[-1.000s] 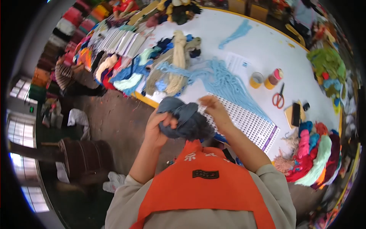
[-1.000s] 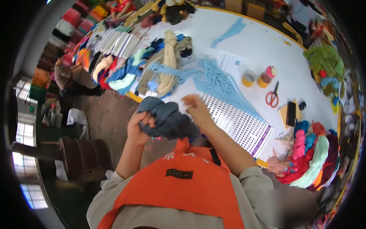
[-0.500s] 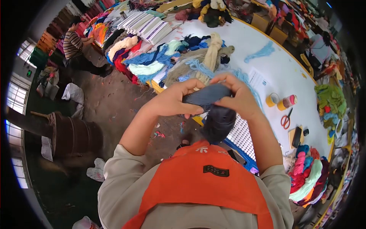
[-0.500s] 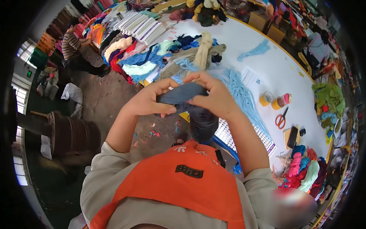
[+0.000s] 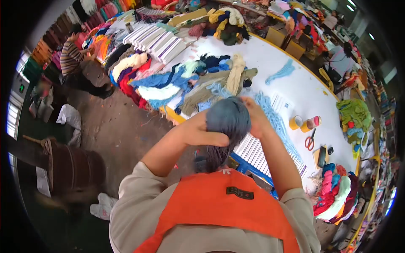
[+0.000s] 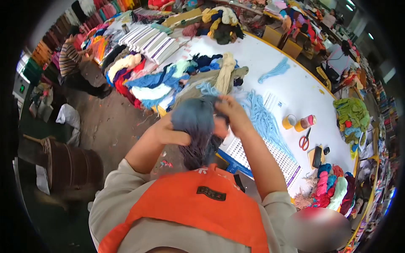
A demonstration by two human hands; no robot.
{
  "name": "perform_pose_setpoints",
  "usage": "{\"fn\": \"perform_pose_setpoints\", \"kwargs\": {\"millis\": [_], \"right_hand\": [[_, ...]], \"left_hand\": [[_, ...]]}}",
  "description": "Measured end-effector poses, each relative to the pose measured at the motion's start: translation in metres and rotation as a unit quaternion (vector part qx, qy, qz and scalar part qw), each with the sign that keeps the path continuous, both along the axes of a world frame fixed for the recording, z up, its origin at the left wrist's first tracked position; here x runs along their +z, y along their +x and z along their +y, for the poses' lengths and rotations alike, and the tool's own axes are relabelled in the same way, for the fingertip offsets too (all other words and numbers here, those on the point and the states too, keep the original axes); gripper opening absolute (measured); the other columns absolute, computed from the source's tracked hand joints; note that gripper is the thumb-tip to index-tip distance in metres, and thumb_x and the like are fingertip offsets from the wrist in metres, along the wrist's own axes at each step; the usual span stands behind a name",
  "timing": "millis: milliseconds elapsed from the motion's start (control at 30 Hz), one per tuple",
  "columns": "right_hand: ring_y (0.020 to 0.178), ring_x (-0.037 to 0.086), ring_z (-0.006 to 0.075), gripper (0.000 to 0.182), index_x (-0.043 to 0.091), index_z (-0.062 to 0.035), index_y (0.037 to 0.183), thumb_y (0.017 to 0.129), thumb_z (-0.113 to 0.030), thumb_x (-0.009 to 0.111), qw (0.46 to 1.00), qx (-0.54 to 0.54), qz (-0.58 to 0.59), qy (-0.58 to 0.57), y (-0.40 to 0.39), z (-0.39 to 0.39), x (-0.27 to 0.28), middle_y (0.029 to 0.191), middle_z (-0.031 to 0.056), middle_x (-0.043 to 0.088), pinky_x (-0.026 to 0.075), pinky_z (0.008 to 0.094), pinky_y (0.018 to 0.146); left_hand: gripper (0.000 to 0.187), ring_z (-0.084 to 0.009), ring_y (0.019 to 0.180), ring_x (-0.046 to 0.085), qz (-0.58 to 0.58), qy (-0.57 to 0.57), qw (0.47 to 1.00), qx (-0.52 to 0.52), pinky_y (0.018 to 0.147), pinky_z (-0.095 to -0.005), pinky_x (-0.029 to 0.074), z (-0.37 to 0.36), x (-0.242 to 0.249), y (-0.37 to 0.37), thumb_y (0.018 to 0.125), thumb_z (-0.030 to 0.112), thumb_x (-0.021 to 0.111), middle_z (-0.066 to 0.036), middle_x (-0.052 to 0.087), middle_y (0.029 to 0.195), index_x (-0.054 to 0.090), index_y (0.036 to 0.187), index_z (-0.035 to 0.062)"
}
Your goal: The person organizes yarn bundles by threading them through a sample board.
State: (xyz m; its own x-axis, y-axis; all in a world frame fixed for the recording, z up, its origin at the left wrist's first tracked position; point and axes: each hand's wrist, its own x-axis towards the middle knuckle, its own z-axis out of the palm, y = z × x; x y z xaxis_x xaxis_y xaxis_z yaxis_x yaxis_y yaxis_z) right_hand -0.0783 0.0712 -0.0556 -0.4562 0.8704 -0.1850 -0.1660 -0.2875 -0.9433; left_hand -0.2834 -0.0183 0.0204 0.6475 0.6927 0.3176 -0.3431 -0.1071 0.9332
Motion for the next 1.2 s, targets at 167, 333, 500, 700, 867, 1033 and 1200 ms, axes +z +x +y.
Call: {"fn": "perform_pose_setpoints", "kwargs": {"millis": [167, 333, 500, 700, 867, 1033, 1200], "right_hand": [[0.106, 0.056, 0.0157, 0.039, 0.054, -0.0022, 0.122, 0.089, -0.02, 0.066, 0.991, -0.12, -0.056, 0.024, 0.036, -0.044, 0.002, 0.117, 0.0092, 0.06, 0.043, 0.0289, 0.094], [0.091, 0.058, 0.0115, 0.023, 0.057, -0.0034, 0.11, 0.091, -0.015, 0.064, 0.982, -0.188, -0.011, 0.016, 0.062, -0.07, 0.02, 0.102, 0.0046, 0.061, 0.047, 0.0259, 0.084], [0.069, 0.058, 0.0093, 0.008, 0.061, -0.0019, 0.097, 0.09, -0.006, 0.065, 0.974, -0.206, -0.023, 0.088, 0.058, -0.084, 0.044, 0.082, 0.0016, 0.06, 0.048, 0.0223, 0.064], [0.07, 0.057, 0.006, 0.017, 0.064, -0.0033, 0.103, 0.088, -0.007, 0.069, 0.96, -0.195, -0.068, 0.191, 0.055, -0.077, 0.056, 0.094, 0.0005, 0.061, 0.046, 0.0215, 0.061], [0.066, 0.053, 0.0056, 0.01, 0.062, -0.0032, 0.099, 0.092, -0.011, 0.064, 0.978, -0.182, 0.01, 0.103, 0.063, -0.079, 0.057, 0.089, 0.0014, 0.064, 0.043, 0.0211, 0.058], [0.063, 0.049, 0.0051, 0.008, 0.061, -0.0031, 0.095, 0.094, -0.011, 0.062, 0.977, -0.208, 0.006, 0.043, 0.069, -0.078, 0.055, 0.084, 0.0018, 0.063, 0.039, 0.0203, 0.056], [0.064, 0.045, 0.0019, 0.004, 0.065, -0.0047, 0.092, 0.091, -0.008, 0.066, 0.93, -0.195, -0.151, 0.274, 0.069, -0.077, 0.038, 0.076, -0.0034, 0.058, 0.038, 0.0192, 0.056]], "left_hand": [[0.11, -0.0367, 0.138, 0.038, -0.138, -0.126, 0.982, 0.018, 0.106, -0.0446, 0.039, 0.013, -0.019, 0.017, 0.075, 0.066, 0.069, -0.024, 0.028, 0.154, 0.021, 0.152, 0.0045], [0.103, -0.0355, 0.139, 0.036, -0.26, -0.168, 0.95, 0.038, 0.111, -0.0452, 0.035, 0.022, 0.006, 0.036, 0.082, 0.067, 0.061, -0.021, 0.033, 0.152, 0.025, 0.149, -0.0014], [0.082, -0.033, 0.134, 0.044, -0.142, -0.157, 0.977, 0.024, 0.111, -0.0448, 0.036, 0.038, -0.041, 0.052, 0.087, 0.053, 0.064, -0.023, 0.046, 0.143, 0.041, 0.139, -0.0067], [0.062, -0.0265, 0.14, 0.035, -0.095, -0.128, 0.987, -0.005, 0.114, -0.0423, 0.028, 0.041, -0.036, 0.09, 0.101, 0.04, 0.046, -0.016, 0.035, 0.153, 0.038, 0.144, -0.0049], [0.048, -0.0184, 0.122, 0.052, -0.121, -0.242, 0.962, 0.033, 0.105, -0.0336, 0.04, 0.037, -0.038, 0.097, 0.101, 0.029, 0.05, -0.011, 0.052, 0.137, 0.049, 0.137, -0.0031], [0.049, -0.0169, 0.118, 0.055, -0.162, -0.306, 0.938, 0.031, 0.102, -0.0332, 0.043, 0.037, -0.048, 0.104, 0.102, 0.034, 0.049, -0.012, 0.056, 0.131, 0.051, 0.134, -0.0033], [0.049, -0.0182, 0.115, 0.057, -0.151, -0.278, 0.948, 0.02, 0.1, -0.0344, 0.045, 0.034, -0.04, 0.114, 0.103, 0.035, 0.047, -0.014, 0.058, 0.128, 0.052, 0.132, -0.0047]]}}
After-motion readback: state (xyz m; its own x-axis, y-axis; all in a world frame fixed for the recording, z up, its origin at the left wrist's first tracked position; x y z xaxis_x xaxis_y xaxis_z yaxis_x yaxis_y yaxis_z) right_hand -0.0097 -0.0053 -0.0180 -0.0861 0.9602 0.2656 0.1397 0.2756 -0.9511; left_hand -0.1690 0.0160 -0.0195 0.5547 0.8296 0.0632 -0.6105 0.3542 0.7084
